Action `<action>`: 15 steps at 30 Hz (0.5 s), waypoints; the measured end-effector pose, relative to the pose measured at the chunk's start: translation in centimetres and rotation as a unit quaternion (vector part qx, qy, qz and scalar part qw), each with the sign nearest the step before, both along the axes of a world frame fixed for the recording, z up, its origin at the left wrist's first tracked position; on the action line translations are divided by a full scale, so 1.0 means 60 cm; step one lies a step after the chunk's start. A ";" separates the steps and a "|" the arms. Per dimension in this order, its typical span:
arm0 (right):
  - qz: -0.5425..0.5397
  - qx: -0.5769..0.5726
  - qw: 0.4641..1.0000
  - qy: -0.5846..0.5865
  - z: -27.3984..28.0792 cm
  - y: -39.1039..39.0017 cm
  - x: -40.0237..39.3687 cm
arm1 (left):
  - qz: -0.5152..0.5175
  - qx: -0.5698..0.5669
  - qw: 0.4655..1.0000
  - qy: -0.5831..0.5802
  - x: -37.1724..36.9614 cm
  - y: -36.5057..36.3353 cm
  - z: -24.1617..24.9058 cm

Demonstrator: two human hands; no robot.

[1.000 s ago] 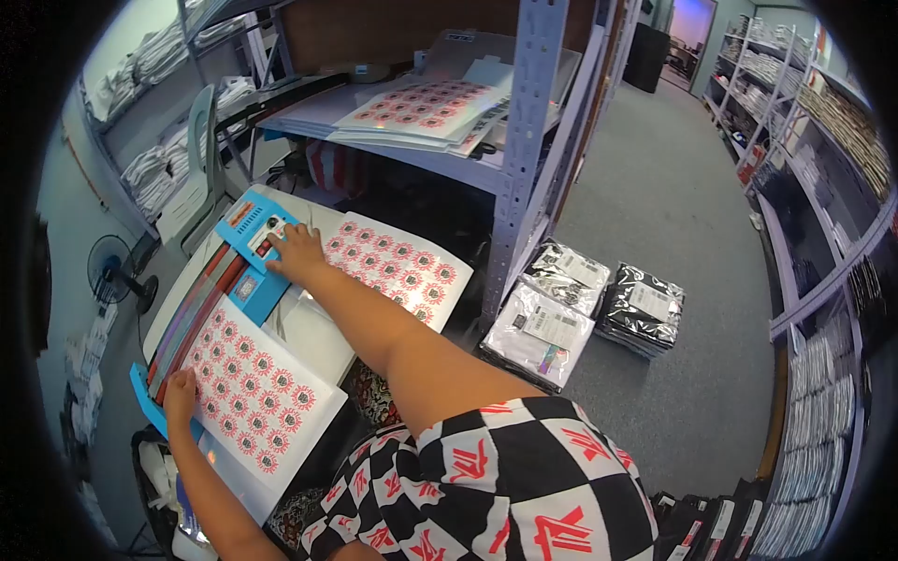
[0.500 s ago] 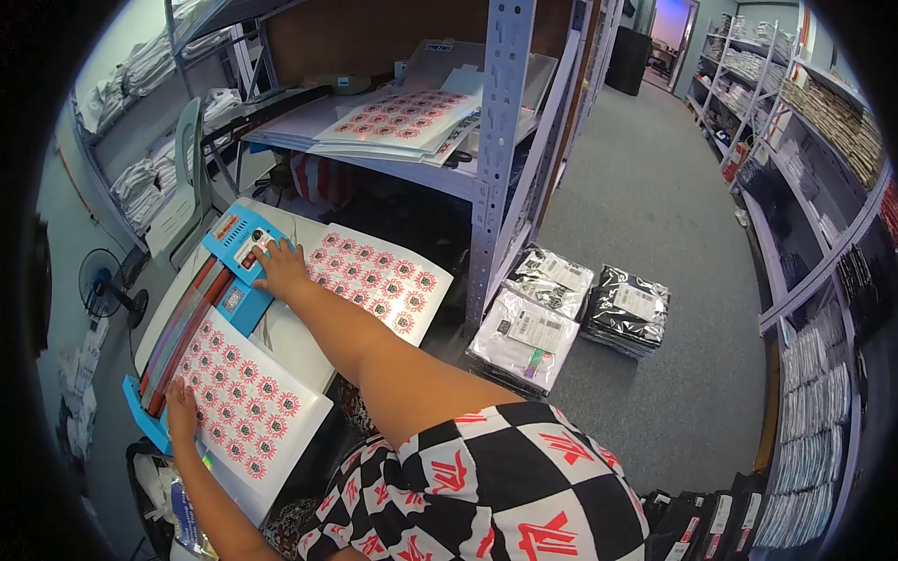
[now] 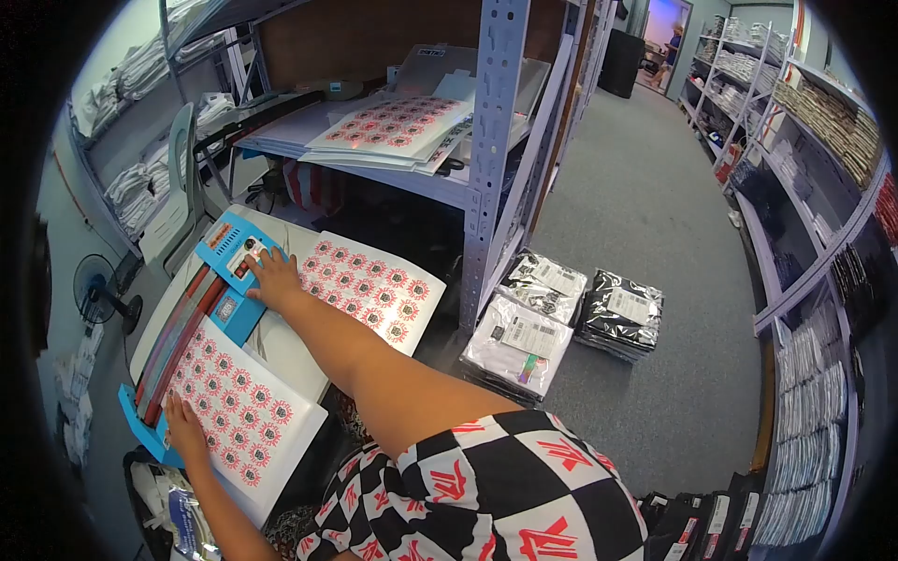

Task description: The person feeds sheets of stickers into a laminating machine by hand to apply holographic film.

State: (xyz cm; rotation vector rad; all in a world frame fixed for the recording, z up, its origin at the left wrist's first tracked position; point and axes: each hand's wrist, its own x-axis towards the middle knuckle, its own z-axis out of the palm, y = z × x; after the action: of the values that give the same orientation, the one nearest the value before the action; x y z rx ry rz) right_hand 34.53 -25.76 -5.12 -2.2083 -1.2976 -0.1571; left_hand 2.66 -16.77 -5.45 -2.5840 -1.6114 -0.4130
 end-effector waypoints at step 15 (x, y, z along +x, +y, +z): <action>-0.001 0.051 0.998 -0.036 -0.022 0.004 -0.002 | 0.032 0.185 0.951 -0.245 -0.383 -0.051 -0.147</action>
State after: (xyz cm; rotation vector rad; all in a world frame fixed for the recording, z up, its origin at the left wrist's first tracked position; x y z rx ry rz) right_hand 34.42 -25.50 -6.46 -2.1352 -1.2964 -0.2990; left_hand -20.30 -19.83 -14.28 -2.2453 -1.5355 -1.2981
